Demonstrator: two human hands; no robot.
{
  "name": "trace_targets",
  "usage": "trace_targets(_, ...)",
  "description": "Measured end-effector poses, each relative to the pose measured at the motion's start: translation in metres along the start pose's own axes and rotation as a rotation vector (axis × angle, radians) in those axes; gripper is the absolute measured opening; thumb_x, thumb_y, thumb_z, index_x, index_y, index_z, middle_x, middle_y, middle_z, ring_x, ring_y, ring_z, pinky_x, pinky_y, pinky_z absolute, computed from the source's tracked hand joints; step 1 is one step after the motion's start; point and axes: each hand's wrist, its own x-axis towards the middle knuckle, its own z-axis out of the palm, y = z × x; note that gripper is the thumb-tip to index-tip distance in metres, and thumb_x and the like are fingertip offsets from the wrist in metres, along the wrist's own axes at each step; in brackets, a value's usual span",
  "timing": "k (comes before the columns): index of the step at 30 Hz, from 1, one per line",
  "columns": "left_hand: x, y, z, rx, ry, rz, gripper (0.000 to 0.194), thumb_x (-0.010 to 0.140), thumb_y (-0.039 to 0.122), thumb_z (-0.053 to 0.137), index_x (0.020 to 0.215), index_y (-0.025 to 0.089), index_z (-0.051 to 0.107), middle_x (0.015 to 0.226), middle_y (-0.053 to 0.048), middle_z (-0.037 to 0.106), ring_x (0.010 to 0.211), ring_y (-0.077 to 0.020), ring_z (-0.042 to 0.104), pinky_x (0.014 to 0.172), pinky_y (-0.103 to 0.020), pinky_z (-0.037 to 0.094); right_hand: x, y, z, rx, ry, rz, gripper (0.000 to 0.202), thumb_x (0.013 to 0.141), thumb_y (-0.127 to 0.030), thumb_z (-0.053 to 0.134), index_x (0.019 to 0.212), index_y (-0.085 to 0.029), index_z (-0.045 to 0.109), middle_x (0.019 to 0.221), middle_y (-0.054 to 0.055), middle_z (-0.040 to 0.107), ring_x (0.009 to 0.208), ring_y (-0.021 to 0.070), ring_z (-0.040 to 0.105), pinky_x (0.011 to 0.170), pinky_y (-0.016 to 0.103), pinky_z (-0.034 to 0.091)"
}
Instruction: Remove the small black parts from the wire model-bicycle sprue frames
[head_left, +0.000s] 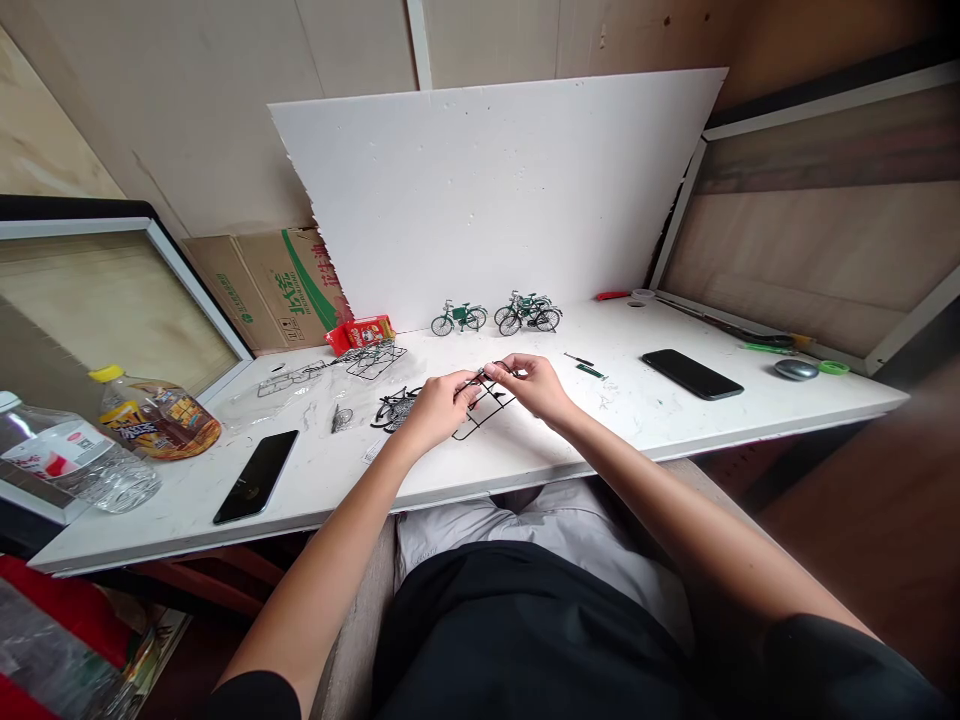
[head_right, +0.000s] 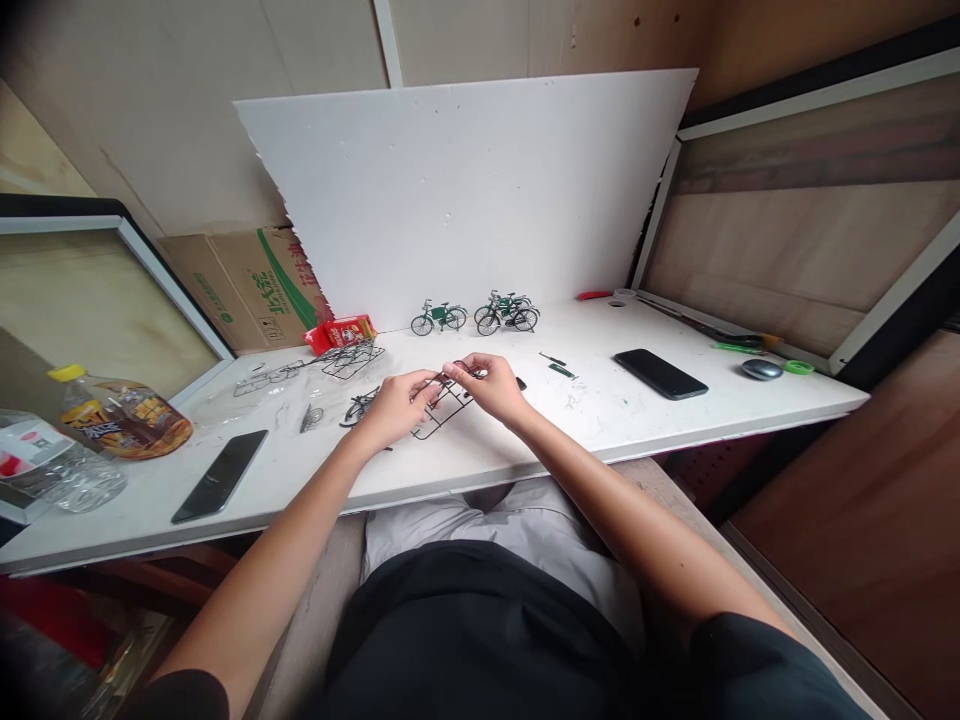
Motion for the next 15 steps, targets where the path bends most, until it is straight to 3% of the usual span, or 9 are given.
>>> trace_targets(9,0.000,0.000,0.001,-0.026,-0.022,-0.015,0.031,0.102,0.037,0.051,0.114,0.018,0.072,0.088,-0.006,0.077,0.068,-0.0173,0.067,0.068,-0.028,0.052,0.001,0.000,0.002,0.002,0.001,-0.028,0.045,0.085,-0.065,0.074,0.081,-0.020,0.073,0.091,0.009,0.079,0.084,0.0221,0.070,0.075,0.033,0.054)
trace_targets(15,0.002,-0.009,0.009,-0.045,-0.021,-0.017,0.028,0.101,0.037,0.052,0.111,0.019,0.071,0.085,-0.005,0.077,0.066,-0.0177,0.067,0.067,-0.028,0.052,0.002,0.008,0.004,-0.053,0.003,-0.062,0.041,0.089,-0.059,0.071,0.079,-0.020,0.072,0.087,0.007,0.078,0.083,0.0207,0.069,0.079,0.033,0.051)
